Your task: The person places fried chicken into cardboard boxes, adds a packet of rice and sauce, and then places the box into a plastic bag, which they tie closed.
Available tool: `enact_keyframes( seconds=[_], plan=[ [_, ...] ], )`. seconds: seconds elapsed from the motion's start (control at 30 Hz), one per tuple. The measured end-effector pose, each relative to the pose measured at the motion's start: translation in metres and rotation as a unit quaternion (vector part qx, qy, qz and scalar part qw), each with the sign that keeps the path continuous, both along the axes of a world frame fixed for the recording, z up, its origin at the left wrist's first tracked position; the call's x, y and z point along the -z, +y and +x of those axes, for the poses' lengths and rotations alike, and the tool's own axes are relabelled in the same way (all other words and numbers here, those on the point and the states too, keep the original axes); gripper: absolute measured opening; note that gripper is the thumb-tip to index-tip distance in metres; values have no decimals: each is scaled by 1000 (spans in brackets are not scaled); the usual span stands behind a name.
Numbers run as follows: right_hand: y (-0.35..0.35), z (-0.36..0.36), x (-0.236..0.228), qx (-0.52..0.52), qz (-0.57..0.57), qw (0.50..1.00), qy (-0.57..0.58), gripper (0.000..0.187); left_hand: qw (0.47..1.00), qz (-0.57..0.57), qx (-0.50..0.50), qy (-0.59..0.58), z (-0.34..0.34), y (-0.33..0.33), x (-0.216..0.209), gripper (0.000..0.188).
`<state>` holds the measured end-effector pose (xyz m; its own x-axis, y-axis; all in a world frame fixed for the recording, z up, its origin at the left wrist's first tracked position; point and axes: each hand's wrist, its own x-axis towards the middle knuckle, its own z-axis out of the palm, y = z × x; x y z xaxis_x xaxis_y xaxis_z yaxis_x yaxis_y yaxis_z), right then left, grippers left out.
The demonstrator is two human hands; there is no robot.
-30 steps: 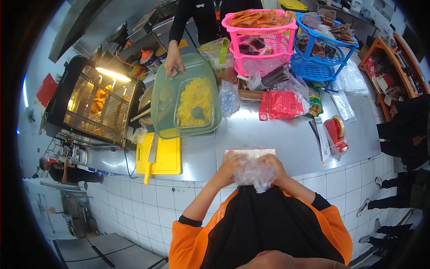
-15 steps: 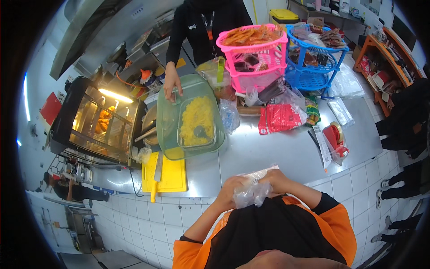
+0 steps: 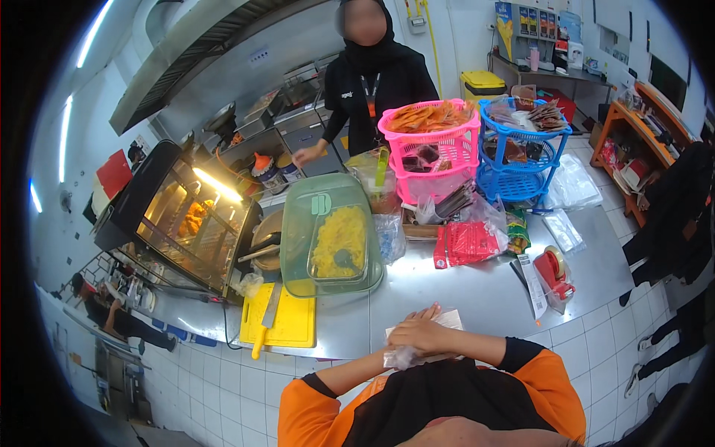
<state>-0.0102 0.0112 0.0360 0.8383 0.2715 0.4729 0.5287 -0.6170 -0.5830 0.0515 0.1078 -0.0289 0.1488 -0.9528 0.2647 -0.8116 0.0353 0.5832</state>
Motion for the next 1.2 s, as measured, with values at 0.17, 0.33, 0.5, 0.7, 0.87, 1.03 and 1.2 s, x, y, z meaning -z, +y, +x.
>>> enact_keyframes(
  seconds=[0.17,0.33,0.5,0.7,0.87,1.03,1.2],
  plan=[
    [26,0,-22,42,-130,990,43,24,967,-155,-38,-199,-7,-15,-41,52],
    [6,-21,-59,44,19,996,-71,28,979,-130,92,-126,15,18,-76,42],
    [-55,-69,-21,116,101,967,-202,70,965,-3,-52,257,37,10,-152,32],
    [-95,-14,-36,212,-229,823,-475,75,923,-4,-315,220,91,-23,-238,41],
    [-73,10,-64,122,198,918,-320,87,966,14,-179,-186,113,1,-253,37],
    [-29,-3,-37,-179,715,647,196,61,919,188,-65,-341,97,22,-276,21],
    [-94,47,-28,102,395,781,473,31,943,88,29,-319,97,54,-227,22]
  ],
)
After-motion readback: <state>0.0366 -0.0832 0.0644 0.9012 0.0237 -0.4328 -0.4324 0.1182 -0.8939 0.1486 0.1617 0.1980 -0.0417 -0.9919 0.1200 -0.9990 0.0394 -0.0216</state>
